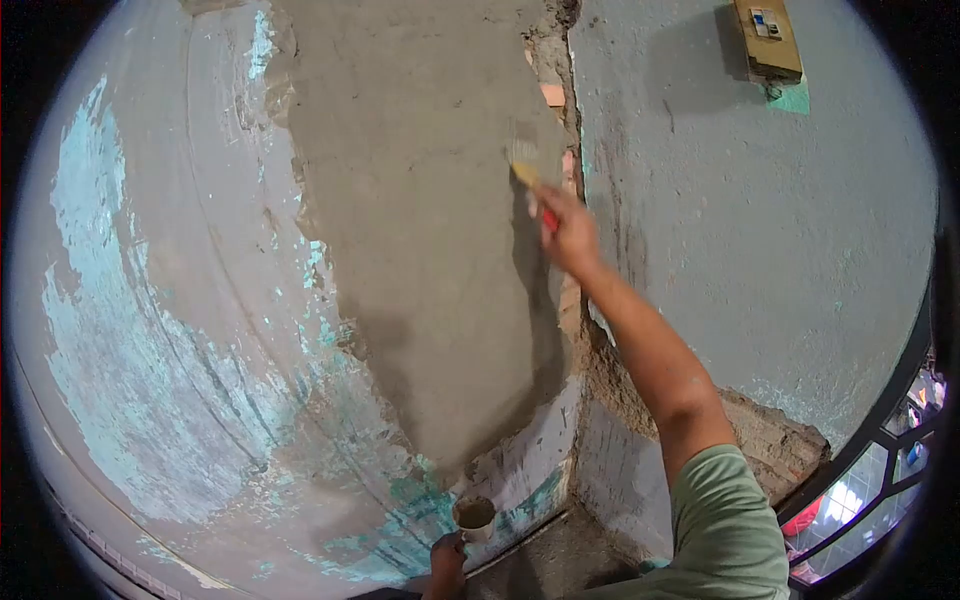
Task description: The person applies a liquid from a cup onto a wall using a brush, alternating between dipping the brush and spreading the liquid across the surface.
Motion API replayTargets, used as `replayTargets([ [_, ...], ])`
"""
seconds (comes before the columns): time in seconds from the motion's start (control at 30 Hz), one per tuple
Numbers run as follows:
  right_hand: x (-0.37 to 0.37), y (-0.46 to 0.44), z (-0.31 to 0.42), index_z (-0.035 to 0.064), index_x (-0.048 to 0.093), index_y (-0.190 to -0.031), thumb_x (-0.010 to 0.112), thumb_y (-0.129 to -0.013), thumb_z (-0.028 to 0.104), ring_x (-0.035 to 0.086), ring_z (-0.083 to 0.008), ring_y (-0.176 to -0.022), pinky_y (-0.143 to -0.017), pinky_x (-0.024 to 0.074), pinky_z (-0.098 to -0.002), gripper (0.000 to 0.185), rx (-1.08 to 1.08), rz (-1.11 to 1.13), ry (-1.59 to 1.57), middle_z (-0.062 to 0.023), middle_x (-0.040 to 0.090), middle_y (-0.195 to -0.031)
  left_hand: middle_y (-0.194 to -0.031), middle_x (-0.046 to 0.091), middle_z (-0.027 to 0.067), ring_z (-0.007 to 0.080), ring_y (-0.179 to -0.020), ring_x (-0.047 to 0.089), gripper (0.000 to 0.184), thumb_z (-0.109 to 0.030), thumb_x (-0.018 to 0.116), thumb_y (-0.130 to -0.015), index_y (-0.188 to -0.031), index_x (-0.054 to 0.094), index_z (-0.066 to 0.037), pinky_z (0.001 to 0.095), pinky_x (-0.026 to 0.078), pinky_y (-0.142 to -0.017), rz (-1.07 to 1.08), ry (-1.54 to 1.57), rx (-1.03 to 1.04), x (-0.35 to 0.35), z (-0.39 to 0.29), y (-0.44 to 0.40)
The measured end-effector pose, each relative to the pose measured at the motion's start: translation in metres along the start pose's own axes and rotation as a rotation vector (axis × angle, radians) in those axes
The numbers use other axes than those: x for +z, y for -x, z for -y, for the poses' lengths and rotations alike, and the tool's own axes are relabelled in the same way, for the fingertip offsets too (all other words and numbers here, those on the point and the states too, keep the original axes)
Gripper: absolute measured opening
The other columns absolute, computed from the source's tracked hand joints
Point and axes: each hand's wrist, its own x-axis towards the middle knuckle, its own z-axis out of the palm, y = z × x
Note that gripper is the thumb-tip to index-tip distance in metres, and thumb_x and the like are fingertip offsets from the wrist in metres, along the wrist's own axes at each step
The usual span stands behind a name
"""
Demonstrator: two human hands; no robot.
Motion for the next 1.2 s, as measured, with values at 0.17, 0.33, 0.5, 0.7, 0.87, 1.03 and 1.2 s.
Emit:
replayTargets([
  [0.17, -0.045, 0.075, 0.026, 0.0040, 0.064, -0.112, 0.065, -0.080, 0.000, 0.065, -0.0363, -0.093, -0.079, 0.0528, -0.0384, 0.032, 0.032, 0.400, -0.035, -0.0183, 0.066, -0.105, -0.064, 0.038, 0.0008, 0.0151, -0.053, 0.034, 0.019, -0.020, 0.056, -0.092, -0.078, 0.053, -0.008, 0.0341, 0.028, -0.051, -0.020, -0.107, 0.004, -0.049, 0.037, -0.006],
  [0.33, -0.058, -0.026, 0.010, 0.0046, 0.065, -0.112, 0.063, -0.082, -0.001, 0.066, -0.0366, -0.093, -0.080, 0.0522, -0.0362, 0.031, 0.026, 0.100, 0.007, -0.0195, 0.066, -0.103, -0.062, 0.034, 0.0011, 0.0158, -0.051, 0.030, 0.027, -0.020, 0.054, -0.093, -0.071, 0.042, -0.011, 0.0350, 0.026, -0.051, -0.026, -0.180, 0.134, -0.080, 0.092, -0.029],
  [0.5, -0.007, 0.021, -0.007, 0.0054, 0.064, -0.113, 0.065, -0.083, 0.005, 0.066, -0.0329, -0.097, -0.085, 0.0513, -0.0363, 0.030, 0.012, 0.067, -0.069, -0.0186, 0.067, -0.105, -0.062, 0.032, 0.0018, 0.0162, -0.052, 0.029, 0.027, -0.019, 0.052, -0.094, -0.070, 0.040, -0.011, 0.0354, 0.026, -0.052, -0.072, 0.067, -0.012, -0.061, 0.067, -0.002],
  [0.7, -0.034, 0.038, 0.035, -0.0007, 0.065, -0.107, 0.065, -0.088, 0.010, 0.067, -0.0286, -0.094, -0.084, 0.0535, -0.0363, 0.022, 0.410, 0.024, -0.480, -0.0171, 0.067, -0.102, -0.062, 0.031, 0.0018, 0.0166, -0.053, 0.028, 0.025, -0.018, 0.053, -0.093, -0.072, 0.041, -0.013, 0.0366, 0.027, -0.053, -0.184, 0.231, -0.248, -0.034, 0.017, 0.029],
  [0.87, 0.001, 0.002, -0.011, -0.0097, 0.060, -0.103, 0.060, -0.093, 0.011, 0.067, -0.0271, -0.088, -0.079, 0.0573, -0.0313, 0.023, 1.109, -0.471, -1.265, -0.0168, 0.065, -0.097, -0.064, 0.034, 0.0031, 0.0171, -0.055, 0.030, 0.021, -0.019, 0.055, -0.093, -0.077, 0.049, -0.007, 0.0379, 0.030, -0.053, 0.054, -0.835, 0.632, -0.071, 0.060, 0.014],
  [1.03, -0.014, 0.076, -0.037, -0.0094, 0.062, -0.099, 0.062, -0.092, 0.014, 0.068, -0.0233, -0.081, -0.077, 0.0549, -0.0279, 0.024, 1.175, -0.426, -0.893, -0.0152, 0.068, -0.095, -0.069, 0.042, 0.0048, 0.0183, -0.056, 0.037, 0.024, -0.022, 0.056, -0.094, -0.093, 0.057, 0.002, 0.0370, 0.032, -0.051, -0.179, 0.145, -0.204, -0.051, 0.036, 0.029],
  [1.2, -0.022, 0.035, -0.032, -0.0025, 0.068, -0.096, 0.063, -0.090, 0.018, 0.065, -0.0237, -0.077, -0.072, 0.0488, -0.0299, 0.022, 0.663, -0.486, -0.299, -0.0117, 0.070, -0.088, -0.065, 0.038, 0.0032, 0.0175, -0.054, 0.035, 0.025, -0.026, 0.057, -0.093, -0.083, 0.053, -0.002, 0.0364, 0.029, -0.051, -0.266, 0.165, -0.184, -0.035, 0.012, 0.060],
])
